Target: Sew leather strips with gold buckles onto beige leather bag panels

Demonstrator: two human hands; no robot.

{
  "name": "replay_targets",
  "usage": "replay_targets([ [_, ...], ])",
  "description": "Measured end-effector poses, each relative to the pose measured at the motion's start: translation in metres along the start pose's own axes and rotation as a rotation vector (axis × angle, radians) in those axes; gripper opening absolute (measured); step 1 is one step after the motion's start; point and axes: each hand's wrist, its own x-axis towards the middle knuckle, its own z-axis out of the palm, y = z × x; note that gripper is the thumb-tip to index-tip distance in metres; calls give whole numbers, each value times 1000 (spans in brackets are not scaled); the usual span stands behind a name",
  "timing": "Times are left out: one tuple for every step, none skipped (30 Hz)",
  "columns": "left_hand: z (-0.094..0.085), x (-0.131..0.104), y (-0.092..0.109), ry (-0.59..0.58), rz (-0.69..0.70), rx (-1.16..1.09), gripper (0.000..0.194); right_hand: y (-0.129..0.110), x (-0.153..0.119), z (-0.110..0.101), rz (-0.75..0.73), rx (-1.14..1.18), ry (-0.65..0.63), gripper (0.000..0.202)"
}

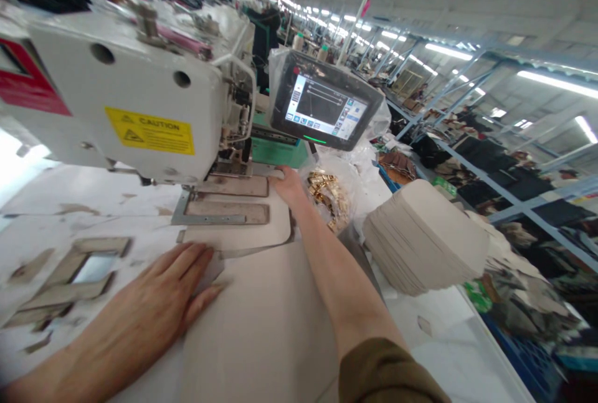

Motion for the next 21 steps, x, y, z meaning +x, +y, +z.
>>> replay_targets([
  [-2, 2, -2, -13, 7, -30, 64, -2, -8, -5, -46, -51, 76, 52],
  [-3, 4, -3, -26, 17, -55, 61, -4, -19, -11, -117, -109, 142, 56],
  [-6, 6, -5, -42, 31, -72, 58, -5, -34, -17, -208, -166, 176, 57],
  [-8, 7, -6, -56, 51, -81, 55, -5, -52, -24, -311, -217, 166, 54],
  [-11, 9, -8, -70, 72, -79, 52, -4, -72, -30, -402, -255, 98, 49],
  [-13, 10, -9, -83, 93, -69, 50, -2, -94, -35, -465, -282, 5, 44],
  [-15, 11, -9, -94, 108, -53, 50, 2, -115, -40, -493, -313, -87, 42],
  [-16, 11, -10, -98, 120, -39, 50, 6, -136, -43, -501, -354, -162, 42],
  [-17, 11, -10, -104, 127, -32, 51, 11, -154, -45, -504, -405, -228, 45],
  [-17, 12, -10, -106, 126, -34, 52, 16, -169, -46, -501, -452, -270, 49],
  [-17, 12, -10, -105, 120, -42, 53, 20, -181, -46, -500, -493, -295, 52],
  [-16, 12, -9, -99, 113, -53, 53, 23, -190, -46, -500, -528, -307, 54],
  [-16, 12, -9, -93, 108, -65, 54, 25, -196, -46, -500, -553, -306, 55],
  [-15, 12, -9, -88, 106, -73, 54, 25, -199, -45, -501, -574, -302, 55],
  [-14, 12, -8, -85, 105, -77, 55, 25, -200, -45, -499, -595, -296, 55],
  [-13, 12, -8, -81, 104, -77, 55, 23, -200, -45, -495, -616, -288, 55],
  [-13, 12, -8, -80, 104, -73, 54, 21, -199, -44, -489, -634, -278, 55],
  [-12, 13, -7, -80, 104, -69, 53, 19, -198, -44, -485, -649, -269, 55],
  [-12, 13, -7, -80, 103, -62, 52, 17, -197, -43, -481, -658, -263, 55],
  [-12, 13, -7, -80, 105, -54, 51, 16, -196, -43, -479, -659, -257, 55],
  [-12, 13, -7, -75, 112, -42, 51, 15, -196, -43, -478, -653, -253, 56],
])
